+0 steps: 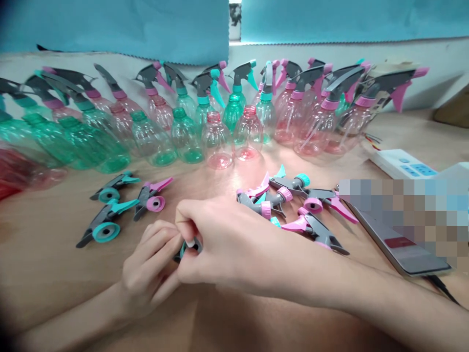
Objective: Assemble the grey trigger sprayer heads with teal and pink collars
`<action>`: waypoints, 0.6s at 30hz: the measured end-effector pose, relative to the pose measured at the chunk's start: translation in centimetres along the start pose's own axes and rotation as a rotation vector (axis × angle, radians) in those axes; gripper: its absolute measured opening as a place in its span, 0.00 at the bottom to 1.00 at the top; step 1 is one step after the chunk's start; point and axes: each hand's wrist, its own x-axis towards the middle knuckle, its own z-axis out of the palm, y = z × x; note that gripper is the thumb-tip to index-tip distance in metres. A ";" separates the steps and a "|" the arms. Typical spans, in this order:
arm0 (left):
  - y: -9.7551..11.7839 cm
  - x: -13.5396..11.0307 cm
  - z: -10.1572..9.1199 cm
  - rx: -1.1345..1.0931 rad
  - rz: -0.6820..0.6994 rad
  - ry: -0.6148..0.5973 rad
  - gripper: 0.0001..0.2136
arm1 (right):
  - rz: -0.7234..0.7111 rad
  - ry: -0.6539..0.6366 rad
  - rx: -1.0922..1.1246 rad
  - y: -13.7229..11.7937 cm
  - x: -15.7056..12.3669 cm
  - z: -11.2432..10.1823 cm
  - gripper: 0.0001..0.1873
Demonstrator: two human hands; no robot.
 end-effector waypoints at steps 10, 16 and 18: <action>0.4 0.3 -0.1 0.011 0.032 0.030 0.12 | -0.025 0.228 -0.587 -3.1 -1.4 1.4 0.09; 0.3 0.1 0.1 0.028 0.066 0.082 0.10 | -0.106 0.308 -0.719 -3.0 -2.0 2.2 0.14; 0.3 0.0 0.2 0.039 0.071 0.091 0.10 | -0.130 0.312 -0.732 -2.9 -2.2 2.4 0.14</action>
